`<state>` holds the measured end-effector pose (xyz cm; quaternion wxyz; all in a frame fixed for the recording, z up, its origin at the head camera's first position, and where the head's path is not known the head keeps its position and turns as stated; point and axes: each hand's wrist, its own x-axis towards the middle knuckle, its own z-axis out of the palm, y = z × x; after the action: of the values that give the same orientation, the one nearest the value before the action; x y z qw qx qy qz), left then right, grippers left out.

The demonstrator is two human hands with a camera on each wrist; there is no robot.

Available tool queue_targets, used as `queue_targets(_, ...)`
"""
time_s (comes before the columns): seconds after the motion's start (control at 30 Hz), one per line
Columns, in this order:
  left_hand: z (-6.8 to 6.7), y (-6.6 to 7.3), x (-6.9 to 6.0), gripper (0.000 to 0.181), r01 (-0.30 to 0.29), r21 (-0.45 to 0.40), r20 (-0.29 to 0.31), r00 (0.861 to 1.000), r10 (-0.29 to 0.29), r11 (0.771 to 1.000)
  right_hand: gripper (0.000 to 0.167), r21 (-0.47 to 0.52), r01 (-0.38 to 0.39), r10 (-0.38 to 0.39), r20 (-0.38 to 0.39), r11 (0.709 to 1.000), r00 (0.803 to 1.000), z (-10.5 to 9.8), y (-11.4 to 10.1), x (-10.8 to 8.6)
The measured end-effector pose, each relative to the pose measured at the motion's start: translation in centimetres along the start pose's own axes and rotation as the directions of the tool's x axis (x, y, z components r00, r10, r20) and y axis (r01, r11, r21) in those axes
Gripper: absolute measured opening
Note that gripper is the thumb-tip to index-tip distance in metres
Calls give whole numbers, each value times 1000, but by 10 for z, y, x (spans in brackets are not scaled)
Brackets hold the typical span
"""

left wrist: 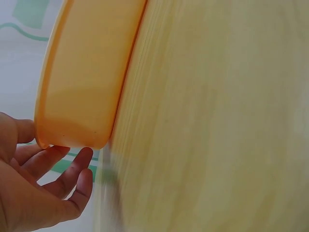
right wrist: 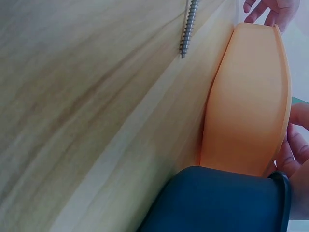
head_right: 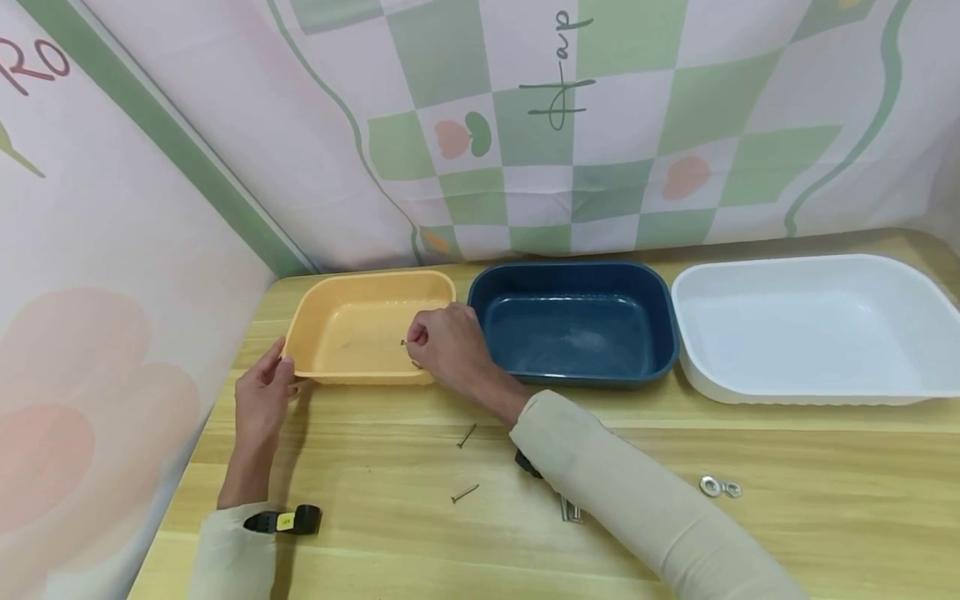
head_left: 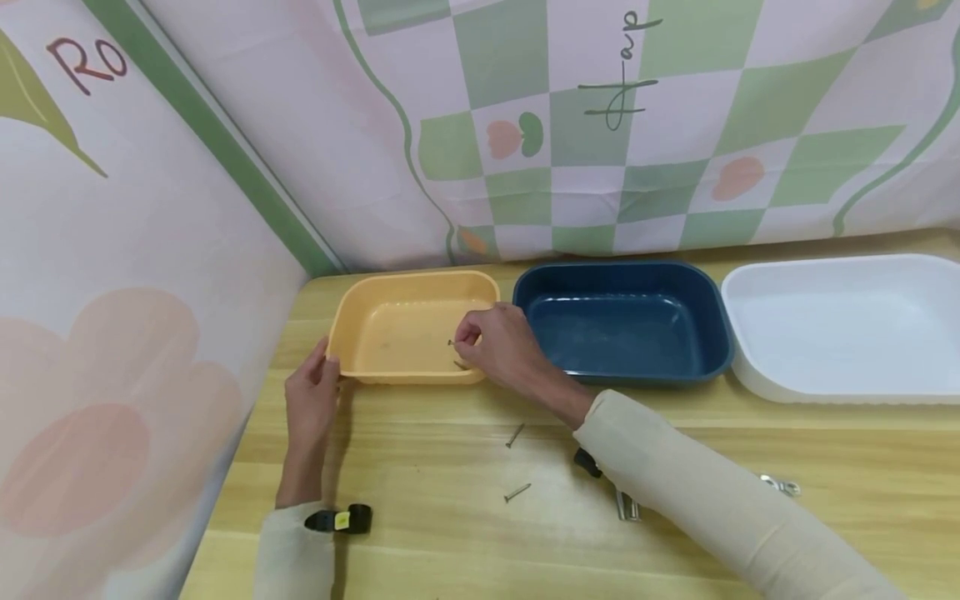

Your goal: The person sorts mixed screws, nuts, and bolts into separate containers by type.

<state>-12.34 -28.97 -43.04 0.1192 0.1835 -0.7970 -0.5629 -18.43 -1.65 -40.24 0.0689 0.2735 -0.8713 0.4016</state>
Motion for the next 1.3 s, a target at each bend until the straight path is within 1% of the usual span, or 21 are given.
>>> queue_targets(0.17,1,3,0,44,23,-1,6,1000,-23,1000,16,-2,-3,3,18,1000,1000,-2,2,1)
queue_targets(0.27,2,4,0,43,18,7,-3,1000,-18,1000,16,6,-13,13,36,1000,999,-3,2,1)
queue_targets(0.4,2,5,-1,43,9,-21,-3,1000,-9,1000,12,25,-24,23,51,999,998,-4,2,0)
queue_targets(0.5,1,4,-2,43,13,-46,5,1000,-13,999,9,34,-46,44,67,998,997,-4,2,-1)
queue_targets(0.6,1,3,-4,43,18,-34,3,1000,-18,999,7,40,-67,64,76,997,995,-3,2,-2)
queue_targets(0.73,1,3,-5,43,13,-6,2,1000,-13,1000,6,49,-76,73,68,996,995,-3,2,-3)
queue_targets(0.9,1,5,-4,43,-1,8,-5,1000,1,1000,4,94,-84,78,70,992,995,-6,3,-4)
queue_targets(1.03,2,6,-3,43,0,14,-7,1000,0,1000,11,135,-99,89,83,986,993,-10,1,-4)
queue_targets(1.2,1,5,-2,43,14,18,-3,1000,-13,1000,21,179,-145,123,128,973,984,-13,-3,-8)
queue_targets(1.3,1,5,-3,43,17,32,-5,1000,-16,999,26,194,-150,123,146,969,982,-15,-4,-11)
